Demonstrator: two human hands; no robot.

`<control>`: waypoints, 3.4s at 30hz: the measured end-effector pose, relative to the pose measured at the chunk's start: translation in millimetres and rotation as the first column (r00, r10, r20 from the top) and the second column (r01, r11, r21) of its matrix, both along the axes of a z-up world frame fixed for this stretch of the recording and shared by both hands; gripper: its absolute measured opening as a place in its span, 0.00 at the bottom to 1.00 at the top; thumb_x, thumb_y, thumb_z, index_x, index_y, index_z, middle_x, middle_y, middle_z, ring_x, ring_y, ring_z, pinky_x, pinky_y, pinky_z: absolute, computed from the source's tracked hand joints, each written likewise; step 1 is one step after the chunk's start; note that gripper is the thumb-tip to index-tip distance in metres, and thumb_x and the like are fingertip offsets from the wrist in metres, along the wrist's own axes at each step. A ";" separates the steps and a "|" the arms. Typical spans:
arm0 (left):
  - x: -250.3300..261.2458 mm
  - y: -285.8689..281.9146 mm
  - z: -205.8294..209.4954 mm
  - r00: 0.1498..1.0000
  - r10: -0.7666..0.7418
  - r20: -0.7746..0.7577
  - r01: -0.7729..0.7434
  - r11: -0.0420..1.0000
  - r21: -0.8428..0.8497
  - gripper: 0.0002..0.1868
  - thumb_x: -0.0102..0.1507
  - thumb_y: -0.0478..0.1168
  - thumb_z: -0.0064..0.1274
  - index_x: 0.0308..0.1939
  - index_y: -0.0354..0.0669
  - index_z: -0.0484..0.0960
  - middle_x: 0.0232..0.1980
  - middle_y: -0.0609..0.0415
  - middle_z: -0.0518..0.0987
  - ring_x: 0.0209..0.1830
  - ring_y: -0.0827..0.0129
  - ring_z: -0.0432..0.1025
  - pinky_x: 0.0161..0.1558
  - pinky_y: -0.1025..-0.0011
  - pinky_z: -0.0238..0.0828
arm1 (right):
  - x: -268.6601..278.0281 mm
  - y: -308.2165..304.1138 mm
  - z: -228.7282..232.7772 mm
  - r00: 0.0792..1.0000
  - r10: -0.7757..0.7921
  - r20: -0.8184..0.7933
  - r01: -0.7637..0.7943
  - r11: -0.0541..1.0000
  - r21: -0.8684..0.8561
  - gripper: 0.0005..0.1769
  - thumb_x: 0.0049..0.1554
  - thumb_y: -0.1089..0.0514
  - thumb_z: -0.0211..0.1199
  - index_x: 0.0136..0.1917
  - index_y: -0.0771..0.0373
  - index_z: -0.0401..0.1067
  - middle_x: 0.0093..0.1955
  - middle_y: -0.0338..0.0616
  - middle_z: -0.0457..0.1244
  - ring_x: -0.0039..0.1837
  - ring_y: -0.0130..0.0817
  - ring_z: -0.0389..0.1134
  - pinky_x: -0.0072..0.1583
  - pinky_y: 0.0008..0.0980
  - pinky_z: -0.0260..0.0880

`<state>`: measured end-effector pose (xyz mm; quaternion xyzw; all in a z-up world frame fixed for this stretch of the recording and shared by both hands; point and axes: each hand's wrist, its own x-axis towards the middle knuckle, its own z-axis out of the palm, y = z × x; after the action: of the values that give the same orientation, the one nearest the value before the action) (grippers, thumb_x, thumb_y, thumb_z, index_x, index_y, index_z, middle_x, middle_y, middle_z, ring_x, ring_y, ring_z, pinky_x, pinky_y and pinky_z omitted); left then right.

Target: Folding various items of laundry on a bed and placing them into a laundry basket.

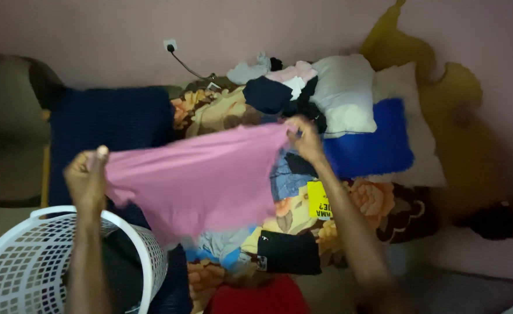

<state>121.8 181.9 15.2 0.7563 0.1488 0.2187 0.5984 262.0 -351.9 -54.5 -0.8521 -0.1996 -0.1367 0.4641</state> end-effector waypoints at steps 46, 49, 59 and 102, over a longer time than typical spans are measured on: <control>-165.1 -74.9 -349.7 0.826 0.076 -0.558 0.164 0.916 0.367 0.21 0.76 0.50 0.40 0.46 0.37 0.82 0.40 0.34 0.80 0.42 0.41 0.75 0.46 0.56 0.70 | -151.3 -67.2 -343.4 0.862 -0.186 -0.472 0.025 0.945 -0.326 0.05 0.54 0.58 0.59 0.42 0.61 0.74 0.42 0.56 0.68 0.46 0.50 0.69 0.48 0.48 0.69; -116.3 -63.7 -369.3 0.946 0.062 -0.317 0.009 0.976 0.217 0.14 0.70 0.46 0.48 0.46 0.38 0.81 0.41 0.42 0.83 0.41 0.49 0.78 0.48 0.62 0.73 | -126.8 -45.1 -323.2 0.872 -0.200 -0.446 0.085 0.960 -0.266 0.04 0.53 0.60 0.59 0.41 0.62 0.73 0.41 0.57 0.67 0.45 0.50 0.68 0.47 0.47 0.69; -135.5 -89.7 -473.2 0.942 -0.027 -0.335 0.271 0.652 0.708 0.31 0.57 0.45 0.64 0.57 0.38 0.66 0.55 0.36 0.71 0.57 0.46 0.67 0.71 0.53 0.61 | -189.3 -3.0 -359.7 0.944 0.031 -0.329 -0.100 0.975 -0.197 0.15 0.59 0.59 0.59 0.56 0.70 0.66 0.50 0.65 0.63 0.50 0.60 0.65 0.52 0.51 0.68; -64.0 -179.5 -154.7 0.893 -0.374 -0.250 0.275 0.893 -0.355 0.12 0.62 0.26 0.55 0.47 0.38 0.87 0.41 0.56 0.83 0.41 0.77 0.75 0.45 0.77 0.72 | -255.3 86.2 -225.2 0.815 -0.037 -0.578 0.012 0.999 -0.047 0.51 0.46 0.59 0.71 0.78 0.66 0.50 0.75 0.65 0.51 0.72 0.60 0.54 0.67 0.46 0.61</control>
<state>57.8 2.5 -139.5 0.6919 0.1437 -0.0339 0.7068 6.6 -265.7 -279.7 -0.8653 -0.0409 0.1265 0.4833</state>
